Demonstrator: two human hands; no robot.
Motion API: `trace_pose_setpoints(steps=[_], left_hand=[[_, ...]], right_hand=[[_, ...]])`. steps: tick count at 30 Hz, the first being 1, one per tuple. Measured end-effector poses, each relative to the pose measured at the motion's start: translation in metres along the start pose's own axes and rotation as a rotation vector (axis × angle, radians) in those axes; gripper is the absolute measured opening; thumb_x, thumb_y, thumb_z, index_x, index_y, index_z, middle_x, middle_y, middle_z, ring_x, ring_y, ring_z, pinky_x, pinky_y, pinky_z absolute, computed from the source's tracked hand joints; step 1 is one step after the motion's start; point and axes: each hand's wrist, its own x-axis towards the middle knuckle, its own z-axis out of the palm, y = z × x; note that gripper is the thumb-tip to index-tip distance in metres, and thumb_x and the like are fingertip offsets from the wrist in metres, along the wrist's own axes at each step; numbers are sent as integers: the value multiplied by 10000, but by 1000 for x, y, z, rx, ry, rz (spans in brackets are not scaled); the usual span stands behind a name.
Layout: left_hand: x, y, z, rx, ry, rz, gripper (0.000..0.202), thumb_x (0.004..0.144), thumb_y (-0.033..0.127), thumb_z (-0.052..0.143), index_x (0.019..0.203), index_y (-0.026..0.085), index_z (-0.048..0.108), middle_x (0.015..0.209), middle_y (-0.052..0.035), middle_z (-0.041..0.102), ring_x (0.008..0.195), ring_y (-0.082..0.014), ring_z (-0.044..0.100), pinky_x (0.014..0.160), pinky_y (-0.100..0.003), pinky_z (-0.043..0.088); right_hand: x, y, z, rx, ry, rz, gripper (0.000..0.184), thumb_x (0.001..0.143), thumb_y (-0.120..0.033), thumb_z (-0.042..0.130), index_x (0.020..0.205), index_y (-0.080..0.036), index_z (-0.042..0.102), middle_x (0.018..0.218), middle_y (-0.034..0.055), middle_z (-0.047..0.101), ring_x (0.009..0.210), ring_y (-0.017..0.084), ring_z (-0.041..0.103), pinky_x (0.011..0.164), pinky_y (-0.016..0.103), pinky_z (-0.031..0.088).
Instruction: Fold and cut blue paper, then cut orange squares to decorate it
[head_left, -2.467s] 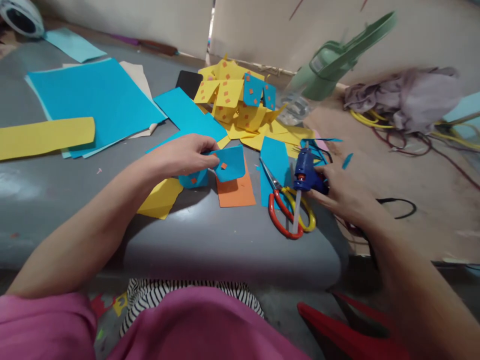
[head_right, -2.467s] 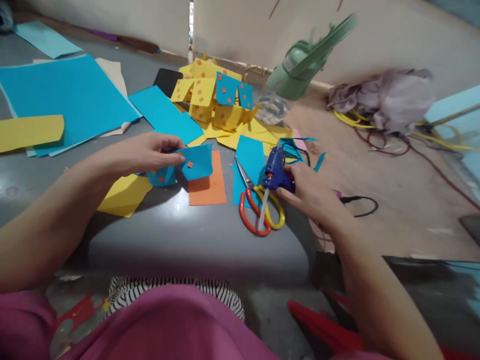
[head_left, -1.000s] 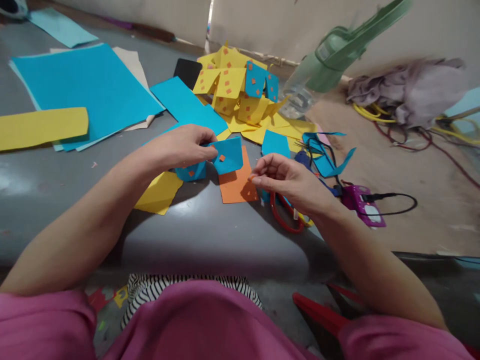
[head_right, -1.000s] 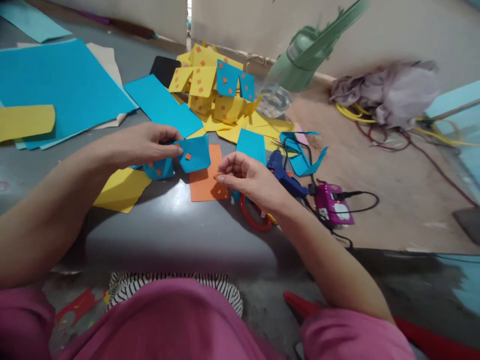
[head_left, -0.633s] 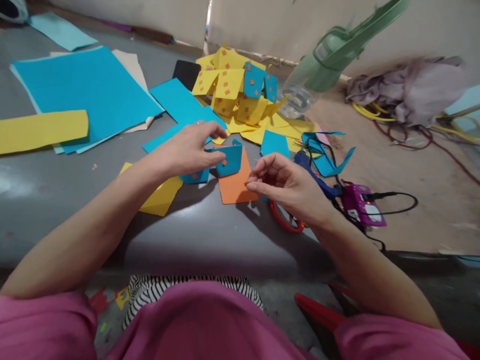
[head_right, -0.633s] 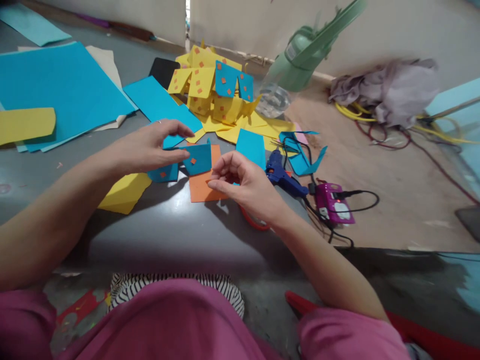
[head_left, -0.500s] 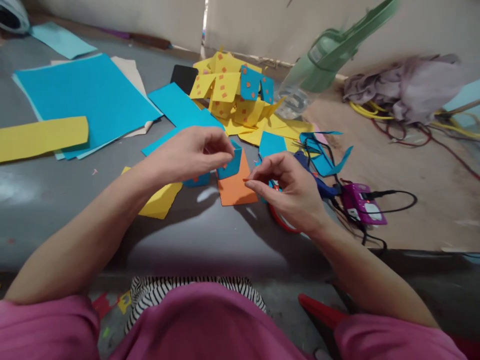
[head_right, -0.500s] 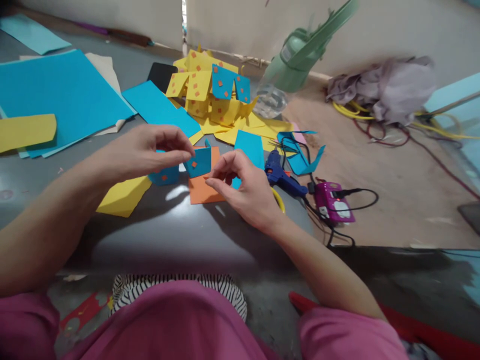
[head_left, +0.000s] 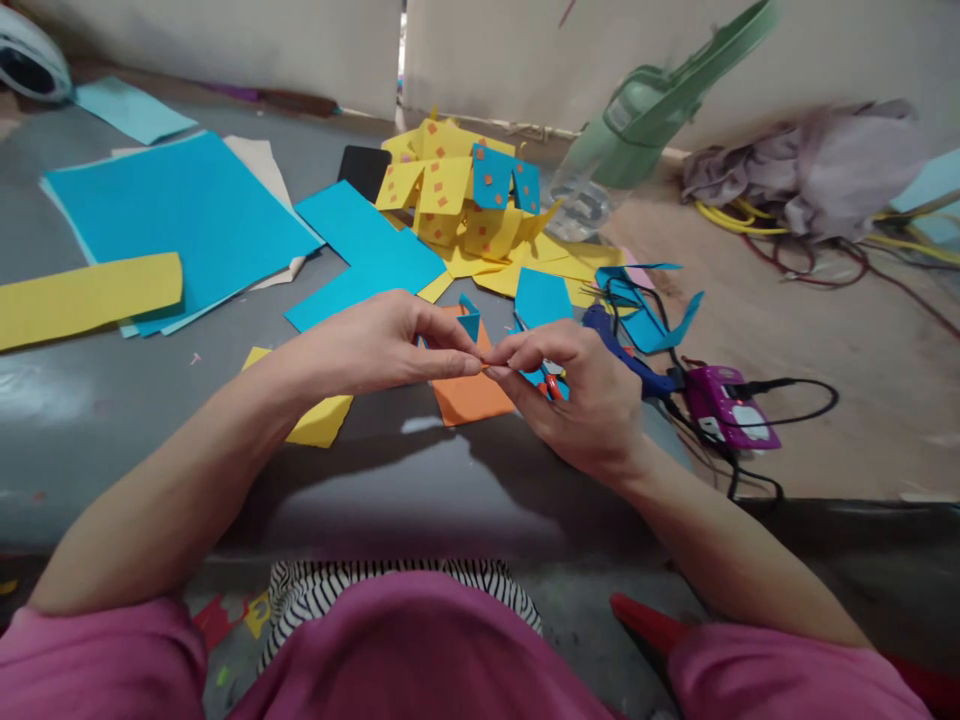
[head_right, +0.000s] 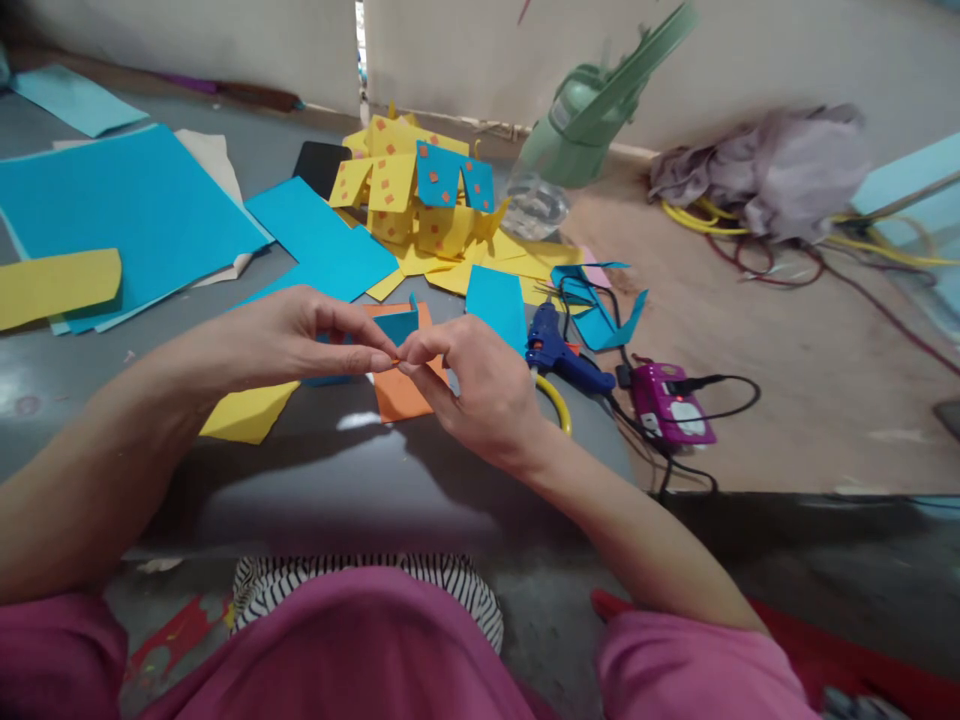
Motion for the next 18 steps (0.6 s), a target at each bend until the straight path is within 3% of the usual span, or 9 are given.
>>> trace_pose_setpoints(steps=[7, 13, 18], left_hand=[[1, -3, 2, -56, 28, -1, 276, 812, 464, 651, 868, 236, 796, 808, 3, 723, 929, -199, 651, 808, -273, 445], [2, -4, 2, -146, 51, -45, 294, 797, 461, 676, 908, 215, 794, 842, -18, 724, 750, -147, 603, 630, -246, 406], [1, -4, 1, -209, 60, -94, 293, 782, 453, 704, 936, 221, 799, 791, -19, 711, 658, -127, 572, 545, -235, 357]], right_hand=[[0, -1, 3, -32, 74, -50, 135, 914, -198, 677, 910, -264, 559, 901, -18, 773, 788, 161, 729, 675, 300, 553], [-1, -2, 3, -9, 115, -71, 199, 887, -157, 712, 913, -259, 544, 939, -20, 781, 800, 156, 736, 673, 287, 563], [-2, -4, 2, -19, 112, -63, 149, 911, -154, 668, 908, -263, 566, 967, -8, 789, 831, 165, 749, 697, 303, 579]])
